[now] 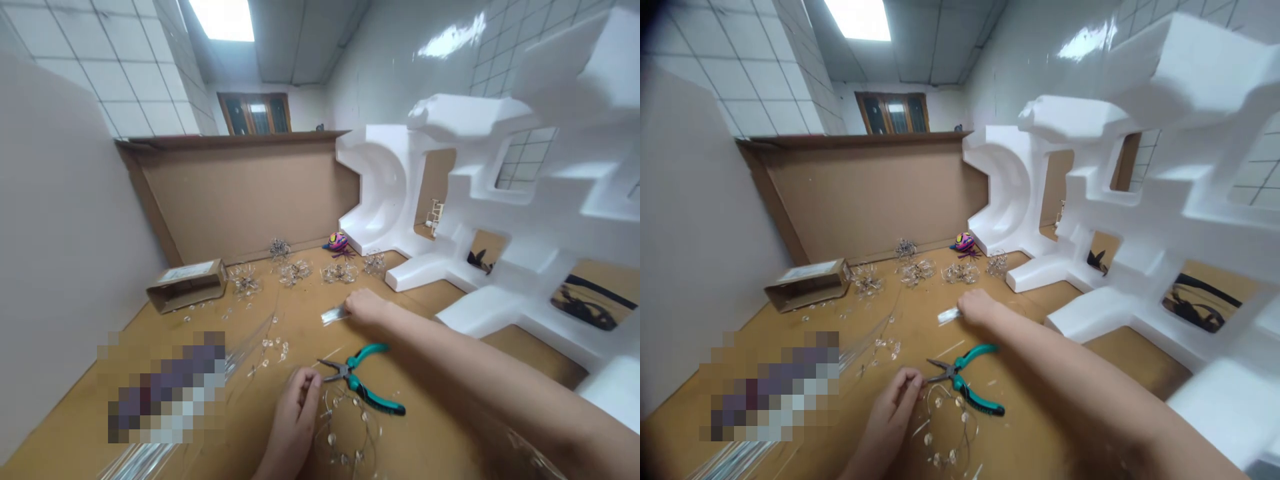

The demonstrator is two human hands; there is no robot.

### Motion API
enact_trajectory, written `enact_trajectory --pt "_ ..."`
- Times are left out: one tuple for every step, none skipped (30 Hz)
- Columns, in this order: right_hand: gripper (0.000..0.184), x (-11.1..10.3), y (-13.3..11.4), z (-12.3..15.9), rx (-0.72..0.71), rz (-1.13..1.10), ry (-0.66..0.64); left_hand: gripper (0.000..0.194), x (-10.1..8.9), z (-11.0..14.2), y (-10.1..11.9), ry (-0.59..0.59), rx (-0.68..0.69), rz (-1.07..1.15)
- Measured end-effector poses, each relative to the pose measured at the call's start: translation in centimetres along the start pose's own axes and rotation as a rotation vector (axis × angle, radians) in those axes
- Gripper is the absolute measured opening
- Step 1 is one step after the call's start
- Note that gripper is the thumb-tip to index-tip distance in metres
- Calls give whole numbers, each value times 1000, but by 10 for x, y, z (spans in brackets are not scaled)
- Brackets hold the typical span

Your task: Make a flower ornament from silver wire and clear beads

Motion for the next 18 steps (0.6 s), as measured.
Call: enact_trajectory --pt "30 1 -5 -1 -8 20 -5 30 0 -1 -1 0 -2 2" --pt "30 1 -10 -3 -21 36 -16 31 1 -2 -2 -9 2 4" --pt "31 1 -15 -4 -36 50 -27 32 0 -2 -3 2 -5 6" --pt "31 0 -18 -5 -48 60 -39 32 0 -3 -5 4 -9 13" --pt "31 -1 -21 -7 -57 67 -57 33 0 -4 -6 22 -6 15" --pt "31 -3 -23 -9 -61 70 -81 33 0 -5 -7 27 -4 15" --pt "31 -4 -23 -11 -58 69 -112 34 0 -5 -9 26 -4 19" --pt "31 -5 -22 -13 -50 65 -150 35 1 -6 -11 39 -5 23" --pt "31 -6 -20 -14 -36 56 -194 36 1 -6 -12 53 -9 26" --pt "30 -6 -17 -15 -21 44 -241 37 1 -6 -14 67 -14 29" --pt "30 -6 -14 -15 -5 29 -285 38 1 -6 -15 82 -19 30" --pt "30 -6 -10 -14 10 13 -320 38 2 -6 -16 89 -23 32" --pt "30 -7 -7 -13 24 -2 -346 38 2 -6 -16 90 -24 33" --pt "30 -8 -4 -11 34 -14 -358 38 2 -6 -16 89 -25 35" --pt "30 -10 -1 -8 44 -20 -358 38 1 -5 -15 81 -26 36" --pt "30 -12 1 -4 51 -21 -347 37 1 -5 -14 68 -27 35" --pt "30 -15 3 -1 56 -17 -328 36 0 -5 -12 52 -30 31" --pt "30 -19 4 3 60 -10 -300 35 -1 -5 -11 37 -32 26"
Point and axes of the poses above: each hand's wrist, its own z-axis away from the middle knuckle, its own x-axis out of the palm, y = z × x, the point moved 5 cm from there along -z, towards the middle knuckle, and after that the axes turned 4 degrees about -y, right-handed, at the moved point
